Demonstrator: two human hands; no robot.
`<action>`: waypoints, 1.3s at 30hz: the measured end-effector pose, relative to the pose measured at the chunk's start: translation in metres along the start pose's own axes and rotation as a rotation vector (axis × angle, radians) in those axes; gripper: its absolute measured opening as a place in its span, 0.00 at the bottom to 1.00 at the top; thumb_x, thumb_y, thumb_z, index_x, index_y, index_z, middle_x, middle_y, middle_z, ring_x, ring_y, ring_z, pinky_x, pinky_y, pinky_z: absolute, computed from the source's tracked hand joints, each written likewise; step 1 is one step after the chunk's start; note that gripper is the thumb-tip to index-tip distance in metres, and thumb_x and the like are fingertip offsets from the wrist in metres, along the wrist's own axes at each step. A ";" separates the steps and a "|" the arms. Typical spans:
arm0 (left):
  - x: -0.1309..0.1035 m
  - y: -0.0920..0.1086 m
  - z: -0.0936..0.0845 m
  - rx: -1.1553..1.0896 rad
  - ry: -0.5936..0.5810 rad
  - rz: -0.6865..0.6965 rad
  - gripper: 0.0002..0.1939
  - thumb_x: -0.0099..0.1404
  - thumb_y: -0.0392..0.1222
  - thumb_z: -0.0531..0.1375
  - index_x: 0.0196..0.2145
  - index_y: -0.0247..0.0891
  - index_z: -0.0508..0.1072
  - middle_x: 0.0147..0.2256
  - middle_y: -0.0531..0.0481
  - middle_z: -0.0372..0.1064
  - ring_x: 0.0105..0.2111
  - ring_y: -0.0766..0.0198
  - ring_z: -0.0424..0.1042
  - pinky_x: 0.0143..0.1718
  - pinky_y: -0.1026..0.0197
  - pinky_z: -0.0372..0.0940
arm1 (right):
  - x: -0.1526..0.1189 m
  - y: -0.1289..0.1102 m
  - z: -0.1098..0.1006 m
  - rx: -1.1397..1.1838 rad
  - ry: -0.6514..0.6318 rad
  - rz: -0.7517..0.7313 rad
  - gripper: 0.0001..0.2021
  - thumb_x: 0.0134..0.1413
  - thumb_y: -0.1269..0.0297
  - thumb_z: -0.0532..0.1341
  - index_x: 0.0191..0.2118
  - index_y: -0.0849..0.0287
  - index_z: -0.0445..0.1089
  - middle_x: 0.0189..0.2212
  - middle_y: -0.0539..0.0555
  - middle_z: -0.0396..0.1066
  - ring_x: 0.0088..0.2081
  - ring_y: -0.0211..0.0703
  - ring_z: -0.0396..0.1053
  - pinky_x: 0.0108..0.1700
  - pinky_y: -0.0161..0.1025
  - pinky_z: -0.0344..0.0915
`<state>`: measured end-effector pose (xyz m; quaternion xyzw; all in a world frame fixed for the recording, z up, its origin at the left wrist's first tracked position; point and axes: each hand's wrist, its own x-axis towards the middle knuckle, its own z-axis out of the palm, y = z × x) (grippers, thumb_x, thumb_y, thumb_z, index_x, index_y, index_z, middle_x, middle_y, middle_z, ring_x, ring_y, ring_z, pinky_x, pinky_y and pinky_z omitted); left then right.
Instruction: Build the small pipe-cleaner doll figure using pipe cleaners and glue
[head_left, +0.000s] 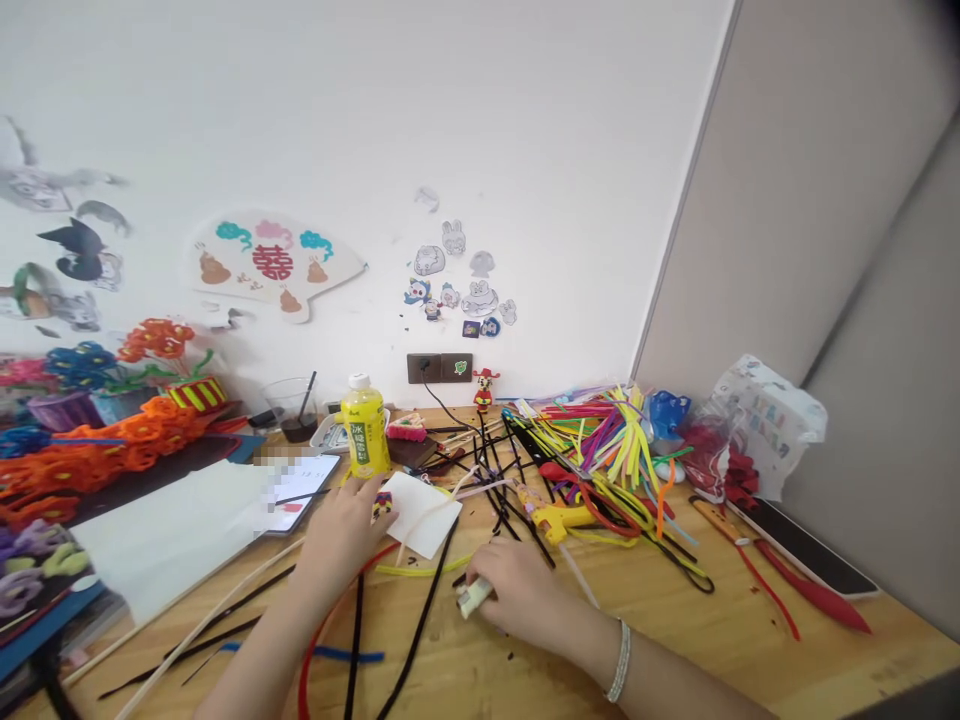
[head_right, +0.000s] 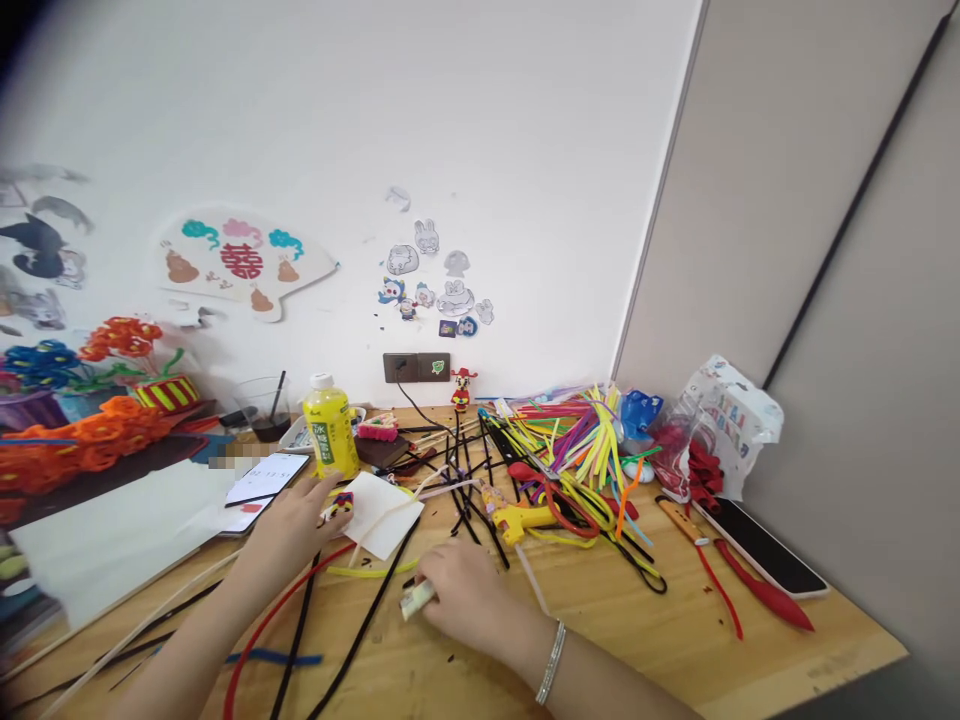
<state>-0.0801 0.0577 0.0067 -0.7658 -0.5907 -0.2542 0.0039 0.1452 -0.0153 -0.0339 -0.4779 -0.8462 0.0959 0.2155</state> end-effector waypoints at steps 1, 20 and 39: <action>0.001 -0.006 0.002 -0.016 -0.060 0.009 0.24 0.54 0.44 0.55 0.49 0.35 0.65 0.46 0.38 0.66 0.47 0.47 0.64 0.48 0.50 0.57 | -0.001 -0.001 0.000 -0.001 -0.020 -0.006 0.07 0.41 0.70 0.60 0.31 0.57 0.71 0.29 0.52 0.71 0.33 0.43 0.66 0.34 0.35 0.56; 0.002 -0.018 0.024 -0.188 -0.128 0.006 0.17 0.49 0.39 0.55 0.40 0.36 0.66 0.40 0.41 0.69 0.42 0.51 0.68 0.45 0.52 0.61 | -0.003 -0.009 -0.011 -0.058 -0.017 -0.108 0.06 0.52 0.62 0.59 0.34 0.59 0.69 0.34 0.53 0.64 0.42 0.44 0.56 0.44 0.38 0.55; -0.039 0.077 0.030 -0.609 -0.034 0.237 0.26 0.49 0.32 0.61 0.47 0.40 0.61 0.43 0.44 0.63 0.36 0.58 0.68 0.37 0.54 0.67 | 0.010 -0.002 -0.017 1.150 0.365 0.441 0.13 0.37 0.57 0.65 0.22 0.61 0.64 0.18 0.46 0.61 0.23 0.34 0.59 0.27 0.32 0.55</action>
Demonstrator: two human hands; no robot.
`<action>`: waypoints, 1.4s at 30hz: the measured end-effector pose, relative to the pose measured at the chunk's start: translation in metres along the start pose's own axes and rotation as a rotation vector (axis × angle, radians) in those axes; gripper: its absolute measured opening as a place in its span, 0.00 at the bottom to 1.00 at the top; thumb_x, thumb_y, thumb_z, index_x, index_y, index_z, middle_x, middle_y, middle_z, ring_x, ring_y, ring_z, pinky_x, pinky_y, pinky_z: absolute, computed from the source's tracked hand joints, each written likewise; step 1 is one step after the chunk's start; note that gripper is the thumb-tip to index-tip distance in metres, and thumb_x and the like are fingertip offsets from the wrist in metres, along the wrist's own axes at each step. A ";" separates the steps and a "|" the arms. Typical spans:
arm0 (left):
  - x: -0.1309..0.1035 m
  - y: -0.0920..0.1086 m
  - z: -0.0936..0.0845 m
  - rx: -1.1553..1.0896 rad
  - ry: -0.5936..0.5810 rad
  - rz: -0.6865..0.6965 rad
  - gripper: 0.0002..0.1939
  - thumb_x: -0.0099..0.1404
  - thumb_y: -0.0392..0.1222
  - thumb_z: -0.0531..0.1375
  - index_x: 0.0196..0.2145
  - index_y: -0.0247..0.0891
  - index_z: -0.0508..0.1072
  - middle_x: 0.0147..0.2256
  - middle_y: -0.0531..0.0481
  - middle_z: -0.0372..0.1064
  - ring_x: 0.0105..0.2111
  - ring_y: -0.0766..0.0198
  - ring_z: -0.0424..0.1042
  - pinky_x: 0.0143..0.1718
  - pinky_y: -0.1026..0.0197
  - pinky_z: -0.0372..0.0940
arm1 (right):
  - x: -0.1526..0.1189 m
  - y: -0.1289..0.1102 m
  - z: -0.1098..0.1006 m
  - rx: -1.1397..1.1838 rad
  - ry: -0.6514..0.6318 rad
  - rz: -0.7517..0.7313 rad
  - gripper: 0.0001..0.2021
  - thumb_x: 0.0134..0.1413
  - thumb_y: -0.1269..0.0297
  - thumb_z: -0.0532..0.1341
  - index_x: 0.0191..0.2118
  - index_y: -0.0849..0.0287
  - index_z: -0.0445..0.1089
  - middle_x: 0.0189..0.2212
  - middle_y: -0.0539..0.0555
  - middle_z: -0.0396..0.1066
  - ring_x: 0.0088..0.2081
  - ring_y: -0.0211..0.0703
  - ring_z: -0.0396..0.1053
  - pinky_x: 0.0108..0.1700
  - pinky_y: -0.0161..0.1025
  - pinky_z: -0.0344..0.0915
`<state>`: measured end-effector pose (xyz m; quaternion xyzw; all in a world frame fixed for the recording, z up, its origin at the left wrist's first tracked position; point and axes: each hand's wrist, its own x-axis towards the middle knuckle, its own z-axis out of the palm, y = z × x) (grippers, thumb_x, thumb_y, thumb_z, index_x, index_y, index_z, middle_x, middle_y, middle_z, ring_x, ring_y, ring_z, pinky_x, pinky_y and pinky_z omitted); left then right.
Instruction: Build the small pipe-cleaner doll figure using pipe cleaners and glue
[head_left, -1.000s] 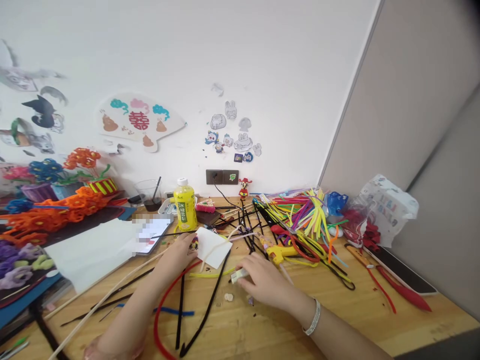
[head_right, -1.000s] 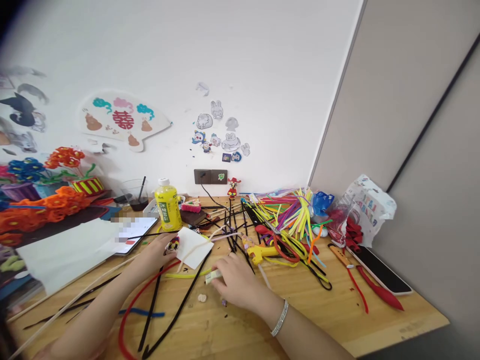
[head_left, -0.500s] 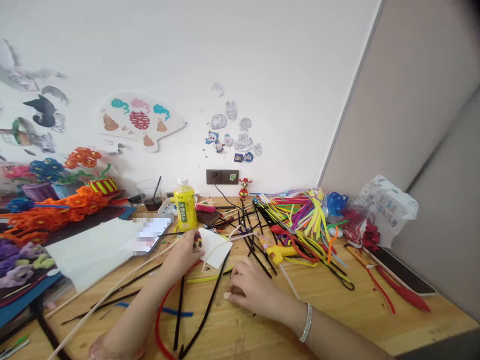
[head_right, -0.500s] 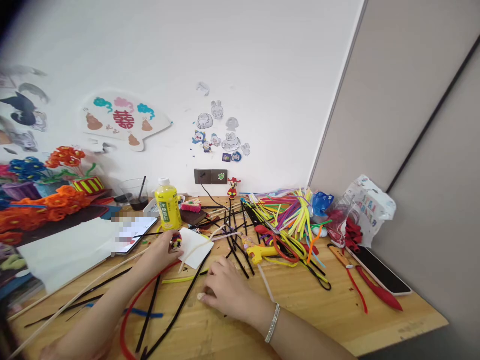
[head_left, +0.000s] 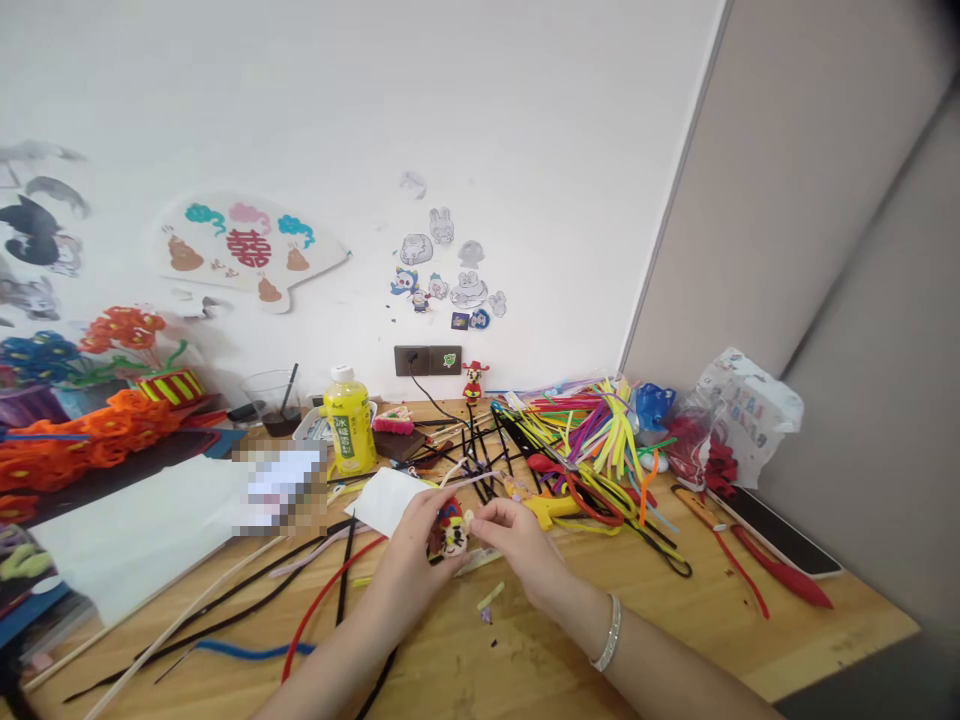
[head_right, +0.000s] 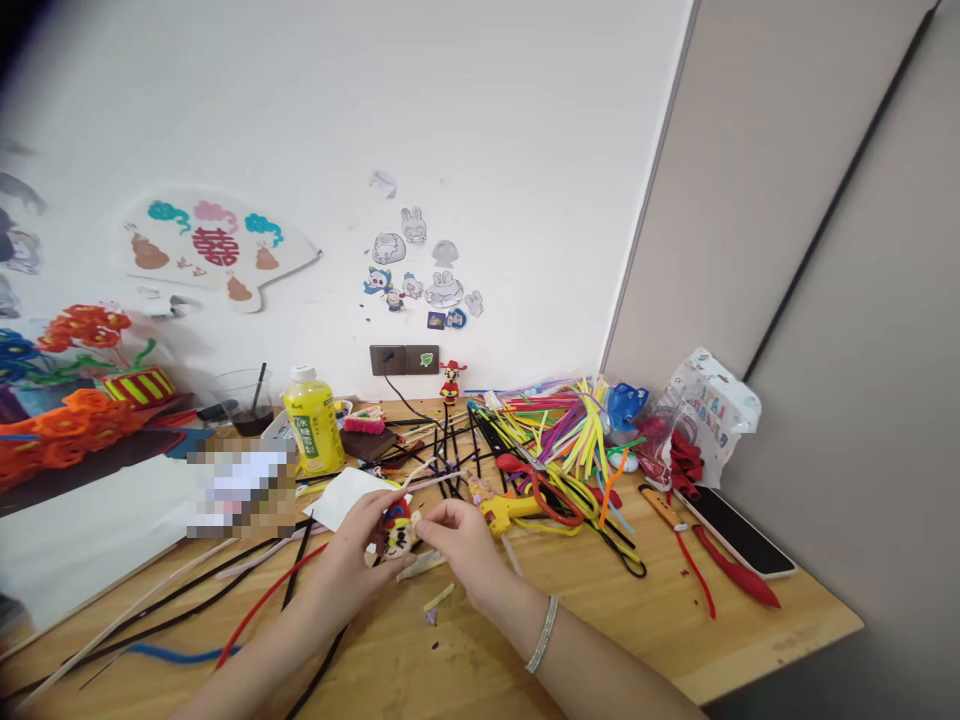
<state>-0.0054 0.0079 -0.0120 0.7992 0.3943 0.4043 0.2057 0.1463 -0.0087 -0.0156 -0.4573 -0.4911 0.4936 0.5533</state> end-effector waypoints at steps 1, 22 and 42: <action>-0.001 0.003 0.001 0.000 0.008 0.005 0.27 0.49 0.32 0.61 0.47 0.41 0.61 0.44 0.44 0.63 0.39 0.57 0.67 0.40 0.52 0.66 | -0.001 -0.001 0.000 0.022 0.007 0.004 0.13 0.36 0.57 0.65 0.22 0.61 0.64 0.18 0.45 0.61 0.23 0.33 0.58 0.27 0.32 0.54; -0.003 0.003 0.001 0.116 0.109 0.074 0.21 0.52 0.33 0.59 0.45 0.39 0.61 0.41 0.44 0.64 0.41 0.55 0.66 0.40 0.52 0.65 | -0.003 0.000 0.000 -0.064 -0.089 -0.090 0.09 0.39 0.62 0.64 0.23 0.61 0.65 0.22 0.48 0.64 0.27 0.37 0.63 0.33 0.35 0.59; -0.005 0.002 0.000 0.176 0.114 0.112 0.21 0.55 0.32 0.56 0.47 0.39 0.60 0.42 0.44 0.62 0.43 0.56 0.65 0.42 0.54 0.64 | -0.001 0.009 -0.002 -0.053 -0.158 -0.150 0.09 0.47 0.59 0.60 0.26 0.61 0.67 0.23 0.49 0.65 0.28 0.36 0.63 0.32 0.34 0.59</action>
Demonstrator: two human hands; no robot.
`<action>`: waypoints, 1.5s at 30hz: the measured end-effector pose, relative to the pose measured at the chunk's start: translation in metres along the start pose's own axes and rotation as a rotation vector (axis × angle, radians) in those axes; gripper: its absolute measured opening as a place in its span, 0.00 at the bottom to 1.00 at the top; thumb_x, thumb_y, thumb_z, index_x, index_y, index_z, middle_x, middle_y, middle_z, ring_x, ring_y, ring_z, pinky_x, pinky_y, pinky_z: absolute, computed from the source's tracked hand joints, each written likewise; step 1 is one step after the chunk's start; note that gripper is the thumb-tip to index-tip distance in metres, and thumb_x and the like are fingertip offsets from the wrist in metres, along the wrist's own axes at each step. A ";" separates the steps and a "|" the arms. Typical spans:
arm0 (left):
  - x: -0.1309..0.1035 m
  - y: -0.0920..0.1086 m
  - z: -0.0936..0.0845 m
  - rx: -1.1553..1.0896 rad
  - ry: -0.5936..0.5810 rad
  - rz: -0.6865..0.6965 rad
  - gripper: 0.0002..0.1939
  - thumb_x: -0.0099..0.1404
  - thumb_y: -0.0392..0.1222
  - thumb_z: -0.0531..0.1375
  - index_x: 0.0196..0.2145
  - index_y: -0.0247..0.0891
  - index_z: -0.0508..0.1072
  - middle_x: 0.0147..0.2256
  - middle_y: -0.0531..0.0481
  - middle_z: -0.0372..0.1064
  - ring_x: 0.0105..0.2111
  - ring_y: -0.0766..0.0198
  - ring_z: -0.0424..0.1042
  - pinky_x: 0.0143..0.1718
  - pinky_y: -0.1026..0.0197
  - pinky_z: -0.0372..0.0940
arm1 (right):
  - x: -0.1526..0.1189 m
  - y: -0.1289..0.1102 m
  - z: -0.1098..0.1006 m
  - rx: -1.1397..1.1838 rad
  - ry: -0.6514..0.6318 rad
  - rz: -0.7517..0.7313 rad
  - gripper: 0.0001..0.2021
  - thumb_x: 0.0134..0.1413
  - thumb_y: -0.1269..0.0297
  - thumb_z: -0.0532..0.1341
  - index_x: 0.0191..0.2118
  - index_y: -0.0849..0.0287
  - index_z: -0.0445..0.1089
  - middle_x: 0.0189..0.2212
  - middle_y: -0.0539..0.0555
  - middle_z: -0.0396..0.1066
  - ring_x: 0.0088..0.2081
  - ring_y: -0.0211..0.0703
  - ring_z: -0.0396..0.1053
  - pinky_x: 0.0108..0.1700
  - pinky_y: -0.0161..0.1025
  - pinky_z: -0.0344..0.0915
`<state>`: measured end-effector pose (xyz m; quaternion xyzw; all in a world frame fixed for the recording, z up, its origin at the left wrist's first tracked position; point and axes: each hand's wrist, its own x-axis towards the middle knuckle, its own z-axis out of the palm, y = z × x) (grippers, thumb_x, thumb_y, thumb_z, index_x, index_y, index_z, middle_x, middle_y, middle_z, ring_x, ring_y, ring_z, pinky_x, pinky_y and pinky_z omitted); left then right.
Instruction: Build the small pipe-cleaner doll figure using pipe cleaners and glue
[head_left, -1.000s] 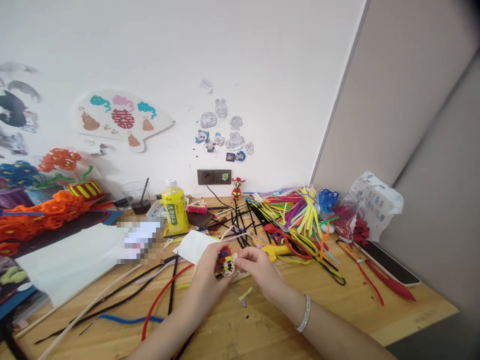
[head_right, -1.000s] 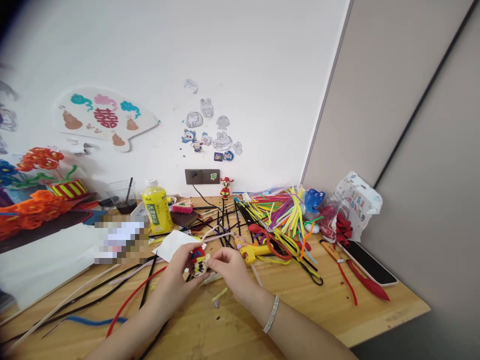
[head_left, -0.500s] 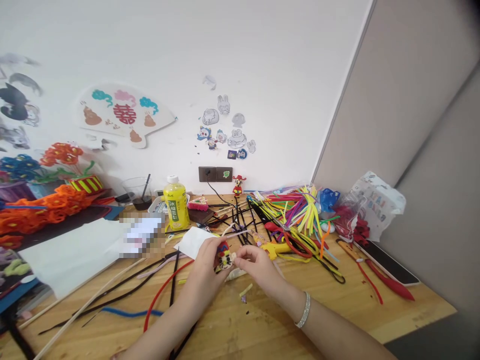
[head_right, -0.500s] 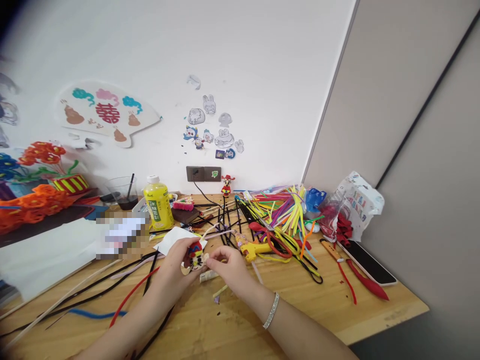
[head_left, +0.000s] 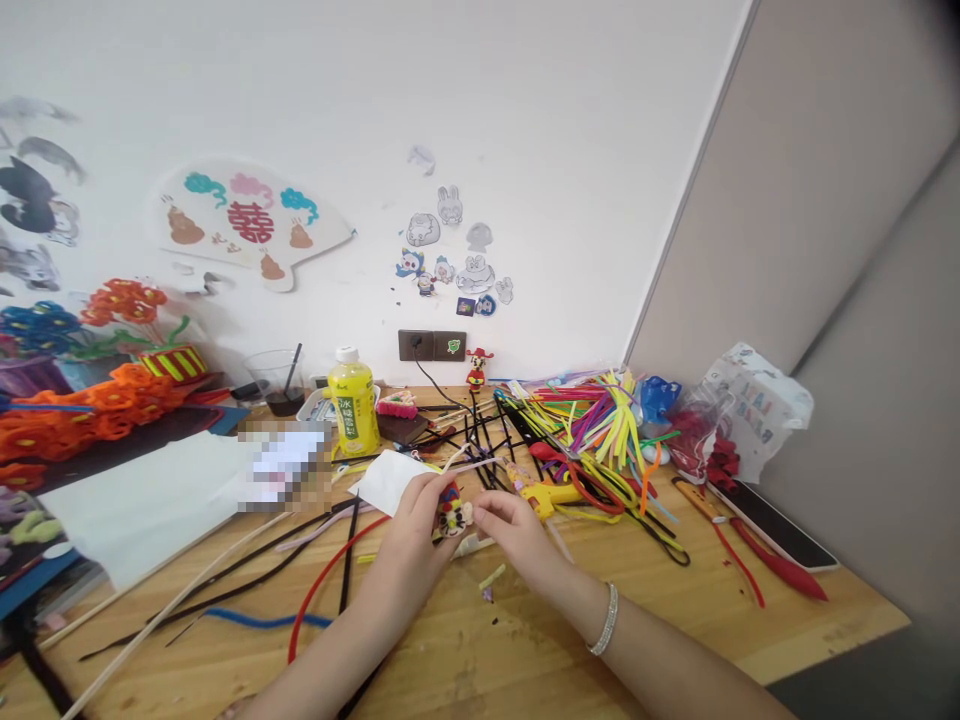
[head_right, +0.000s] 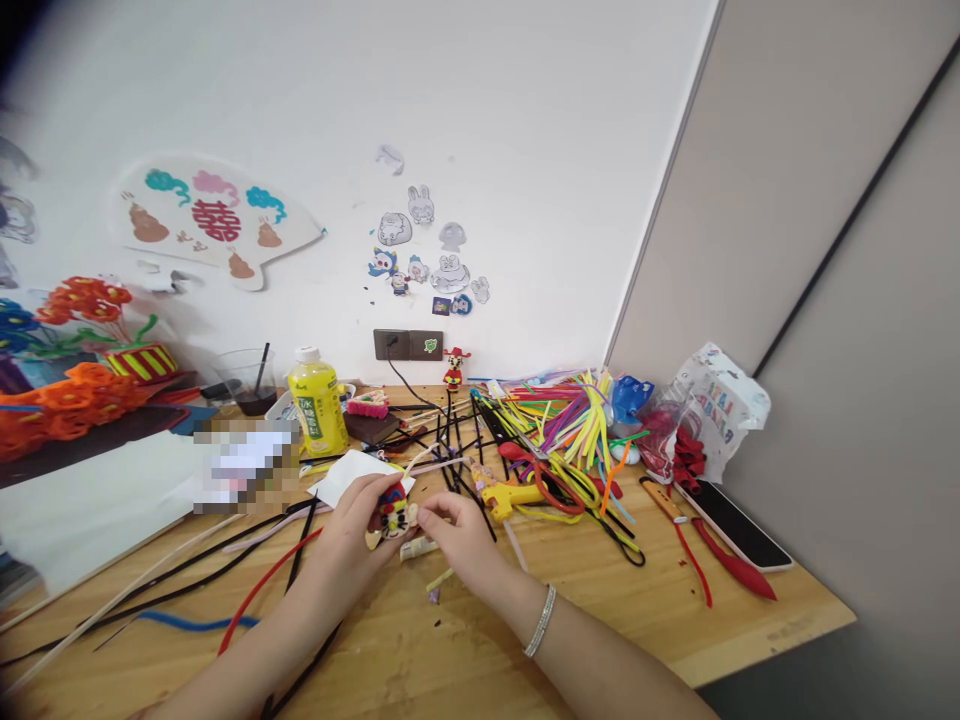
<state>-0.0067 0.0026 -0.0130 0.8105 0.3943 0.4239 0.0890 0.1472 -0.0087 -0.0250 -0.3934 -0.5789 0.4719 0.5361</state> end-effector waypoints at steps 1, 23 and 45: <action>0.000 0.000 0.000 0.001 -0.001 -0.003 0.21 0.55 0.32 0.56 0.47 0.39 0.60 0.43 0.44 0.62 0.43 0.56 0.65 0.42 0.55 0.64 | 0.000 0.001 0.000 0.001 0.001 -0.005 0.10 0.48 0.59 0.59 0.27 0.61 0.67 0.23 0.48 0.64 0.27 0.35 0.62 0.31 0.33 0.59; -0.001 0.004 0.002 -0.036 0.005 0.005 0.21 0.55 0.33 0.56 0.47 0.41 0.61 0.43 0.44 0.64 0.41 0.55 0.67 0.38 0.54 0.66 | 0.000 -0.007 0.003 0.237 0.052 0.181 0.15 0.33 0.58 0.68 0.23 0.61 0.64 0.19 0.45 0.65 0.20 0.31 0.62 0.26 0.32 0.60; -0.003 -0.001 0.005 0.002 -0.025 0.037 0.23 0.54 0.31 0.56 0.48 0.41 0.59 0.41 0.45 0.62 0.42 0.56 0.65 0.42 0.53 0.64 | 0.000 -0.013 0.001 0.219 0.058 0.250 0.13 0.32 0.59 0.67 0.21 0.62 0.67 0.17 0.46 0.65 0.20 0.33 0.62 0.27 0.33 0.59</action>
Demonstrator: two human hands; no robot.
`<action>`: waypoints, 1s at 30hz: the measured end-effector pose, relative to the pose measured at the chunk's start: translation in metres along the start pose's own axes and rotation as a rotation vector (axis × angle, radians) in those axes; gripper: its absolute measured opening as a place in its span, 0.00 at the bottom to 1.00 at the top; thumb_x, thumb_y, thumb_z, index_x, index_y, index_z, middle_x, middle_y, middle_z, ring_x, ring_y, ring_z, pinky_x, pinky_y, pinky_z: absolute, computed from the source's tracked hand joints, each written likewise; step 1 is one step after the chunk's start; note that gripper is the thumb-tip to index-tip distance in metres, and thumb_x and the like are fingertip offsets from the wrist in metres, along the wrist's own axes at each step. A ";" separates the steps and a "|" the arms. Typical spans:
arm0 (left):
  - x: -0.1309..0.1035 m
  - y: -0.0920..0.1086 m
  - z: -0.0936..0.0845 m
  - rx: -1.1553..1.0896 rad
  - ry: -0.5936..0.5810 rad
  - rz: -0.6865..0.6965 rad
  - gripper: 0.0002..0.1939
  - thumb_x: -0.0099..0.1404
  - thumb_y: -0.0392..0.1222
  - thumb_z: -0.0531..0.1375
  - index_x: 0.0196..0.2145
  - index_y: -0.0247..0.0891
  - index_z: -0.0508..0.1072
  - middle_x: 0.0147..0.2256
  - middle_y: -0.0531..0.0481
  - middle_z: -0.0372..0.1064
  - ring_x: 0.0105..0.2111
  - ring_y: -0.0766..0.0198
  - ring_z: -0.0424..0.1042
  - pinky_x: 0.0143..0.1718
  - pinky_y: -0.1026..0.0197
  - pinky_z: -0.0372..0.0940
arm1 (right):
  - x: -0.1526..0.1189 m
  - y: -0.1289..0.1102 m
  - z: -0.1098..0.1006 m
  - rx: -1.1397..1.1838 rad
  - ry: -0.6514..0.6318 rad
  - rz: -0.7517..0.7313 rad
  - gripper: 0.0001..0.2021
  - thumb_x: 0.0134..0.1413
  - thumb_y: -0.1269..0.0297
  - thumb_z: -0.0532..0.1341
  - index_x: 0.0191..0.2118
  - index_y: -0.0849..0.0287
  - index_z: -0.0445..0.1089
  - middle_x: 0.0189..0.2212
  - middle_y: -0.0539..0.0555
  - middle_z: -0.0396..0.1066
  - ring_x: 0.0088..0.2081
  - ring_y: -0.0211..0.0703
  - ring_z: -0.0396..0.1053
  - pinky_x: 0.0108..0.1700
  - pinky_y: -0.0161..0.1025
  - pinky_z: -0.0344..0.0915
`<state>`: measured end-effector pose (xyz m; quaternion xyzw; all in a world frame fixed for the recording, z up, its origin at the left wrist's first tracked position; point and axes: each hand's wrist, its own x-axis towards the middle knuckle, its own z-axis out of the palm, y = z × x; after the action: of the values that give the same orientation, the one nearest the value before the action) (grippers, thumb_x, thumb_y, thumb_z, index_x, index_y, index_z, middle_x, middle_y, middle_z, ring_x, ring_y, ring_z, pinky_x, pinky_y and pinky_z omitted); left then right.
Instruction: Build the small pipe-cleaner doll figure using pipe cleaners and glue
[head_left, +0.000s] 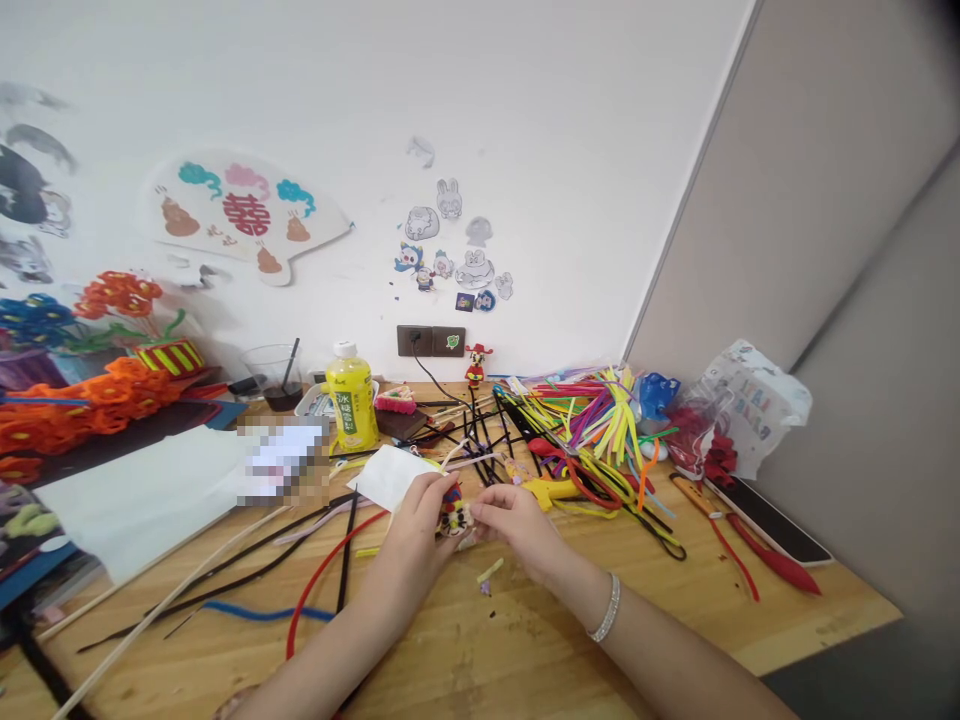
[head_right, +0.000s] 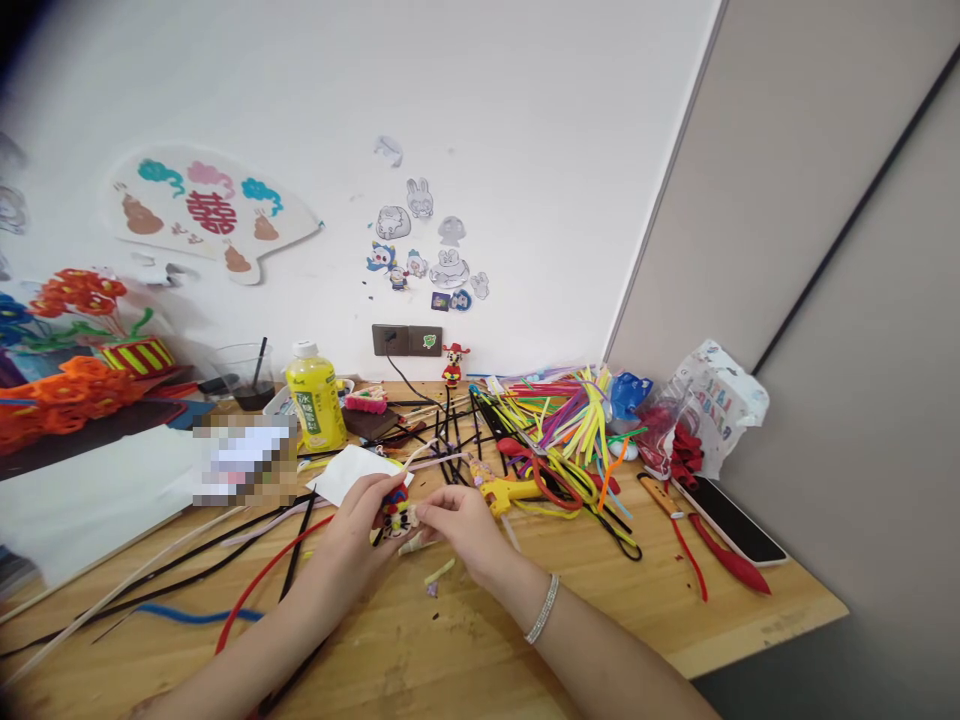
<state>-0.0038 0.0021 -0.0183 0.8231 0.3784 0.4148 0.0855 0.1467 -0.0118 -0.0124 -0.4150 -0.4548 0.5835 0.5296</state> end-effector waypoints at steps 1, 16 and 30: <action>0.000 0.000 0.000 0.000 -0.001 0.000 0.23 0.54 0.31 0.56 0.48 0.41 0.59 0.41 0.45 0.62 0.42 0.55 0.65 0.42 0.52 0.64 | 0.000 0.000 0.000 -0.003 0.004 0.000 0.13 0.32 0.59 0.67 0.21 0.62 0.67 0.17 0.46 0.65 0.20 0.33 0.62 0.27 0.33 0.59; 0.007 0.001 -0.007 -0.171 -0.080 -0.322 0.23 0.49 0.31 0.57 0.44 0.39 0.58 0.35 0.50 0.64 0.32 0.60 0.67 0.32 0.58 0.65 | 0.001 -0.003 -0.010 -0.580 -0.137 0.002 0.04 0.39 0.70 0.59 0.19 0.63 0.68 0.16 0.46 0.63 0.20 0.32 0.57 0.23 0.30 0.53; 0.009 -0.002 -0.006 -0.557 -0.159 -0.466 0.25 0.47 0.35 0.57 0.44 0.42 0.56 0.30 0.56 0.61 0.26 0.67 0.63 0.28 0.63 0.60 | -0.005 -0.023 -0.026 -1.466 -0.044 -0.332 0.10 0.47 0.74 0.54 0.34 0.59 0.70 0.33 0.52 0.70 0.36 0.40 0.65 0.36 0.33 0.57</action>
<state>-0.0058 0.0086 -0.0096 0.6896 0.4206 0.4058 0.4276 0.1774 -0.0135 0.0033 -0.5755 -0.7938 0.0516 0.1896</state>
